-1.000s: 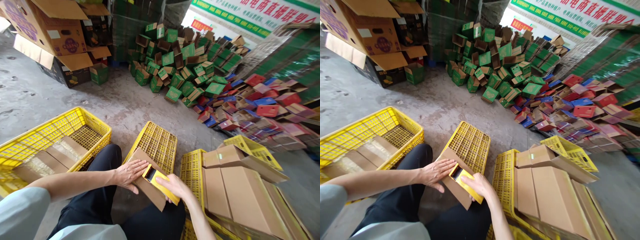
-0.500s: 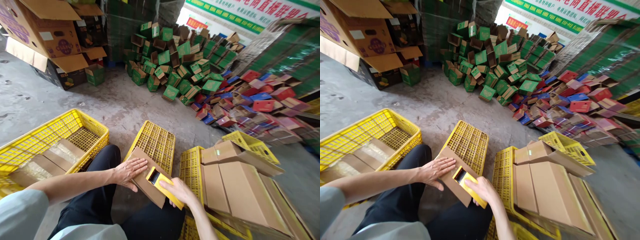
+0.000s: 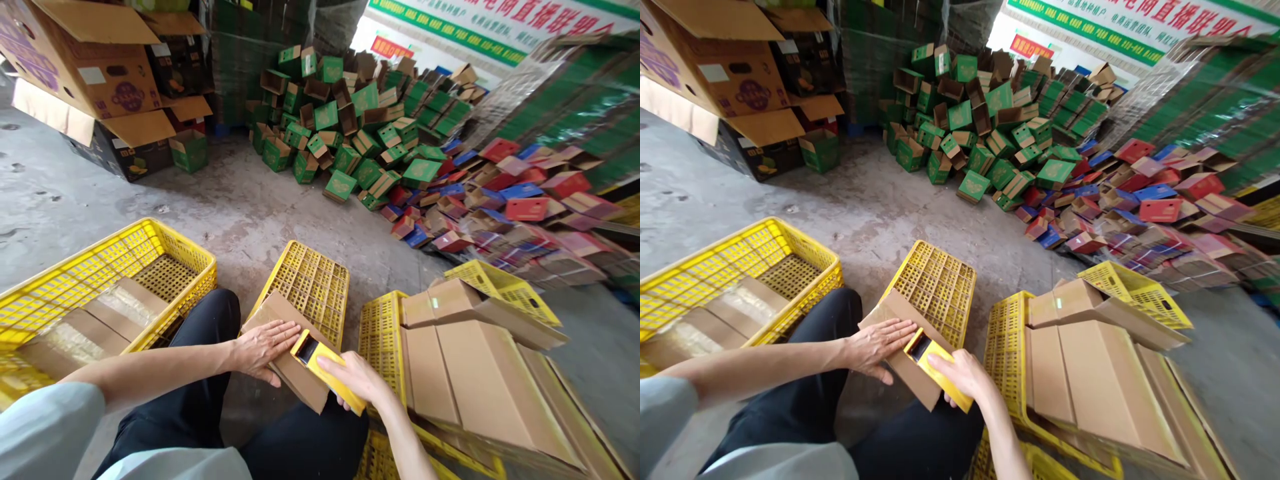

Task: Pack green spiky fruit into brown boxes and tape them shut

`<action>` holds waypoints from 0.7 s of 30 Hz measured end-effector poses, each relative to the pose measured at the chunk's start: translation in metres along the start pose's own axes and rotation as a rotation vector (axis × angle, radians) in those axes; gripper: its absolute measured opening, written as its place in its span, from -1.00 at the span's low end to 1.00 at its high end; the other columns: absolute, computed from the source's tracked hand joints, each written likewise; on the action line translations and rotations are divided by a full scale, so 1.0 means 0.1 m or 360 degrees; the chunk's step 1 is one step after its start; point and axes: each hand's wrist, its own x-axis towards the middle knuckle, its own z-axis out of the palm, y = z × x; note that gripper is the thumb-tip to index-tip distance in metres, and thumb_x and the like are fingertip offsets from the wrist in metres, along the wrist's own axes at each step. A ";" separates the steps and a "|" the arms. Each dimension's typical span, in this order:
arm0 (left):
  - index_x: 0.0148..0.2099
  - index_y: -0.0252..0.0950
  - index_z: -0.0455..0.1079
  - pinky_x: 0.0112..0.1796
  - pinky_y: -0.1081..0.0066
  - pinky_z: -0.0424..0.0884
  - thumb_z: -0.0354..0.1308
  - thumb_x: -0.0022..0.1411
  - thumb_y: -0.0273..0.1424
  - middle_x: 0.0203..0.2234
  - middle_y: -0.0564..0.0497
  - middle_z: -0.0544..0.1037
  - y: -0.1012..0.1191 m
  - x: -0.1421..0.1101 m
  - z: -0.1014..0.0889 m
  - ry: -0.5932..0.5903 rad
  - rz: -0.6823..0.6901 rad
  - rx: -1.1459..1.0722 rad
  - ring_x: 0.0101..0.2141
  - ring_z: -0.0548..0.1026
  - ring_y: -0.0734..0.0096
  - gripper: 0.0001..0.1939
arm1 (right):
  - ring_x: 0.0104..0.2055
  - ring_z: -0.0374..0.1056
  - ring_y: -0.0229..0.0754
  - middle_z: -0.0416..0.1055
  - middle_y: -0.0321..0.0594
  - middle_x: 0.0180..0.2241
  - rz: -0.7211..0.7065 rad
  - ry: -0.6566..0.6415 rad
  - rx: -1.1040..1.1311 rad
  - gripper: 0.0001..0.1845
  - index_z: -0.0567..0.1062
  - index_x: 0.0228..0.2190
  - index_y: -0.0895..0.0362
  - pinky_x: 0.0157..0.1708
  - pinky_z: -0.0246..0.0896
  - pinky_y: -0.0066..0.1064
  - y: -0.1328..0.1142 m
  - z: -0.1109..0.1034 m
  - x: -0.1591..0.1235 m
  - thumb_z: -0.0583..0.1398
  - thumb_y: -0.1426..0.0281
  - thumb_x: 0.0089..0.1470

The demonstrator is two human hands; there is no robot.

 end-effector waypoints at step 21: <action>0.60 -0.43 -0.43 0.44 -0.01 -0.12 0.03 0.34 0.27 0.52 -0.35 -0.12 0.19 0.18 0.15 0.0025 0.0097 -0.0086 0.49 -0.04 -0.15 0.20 | -0.65 0.48 -0.14 0.51 -0.17 -0.67 0.0081 0.0054 -0.0024 -0.43 0.47 -0.50 0.13 -0.65 0.35 -0.47 0.33 -0.04 -0.07 0.14 -0.08 0.28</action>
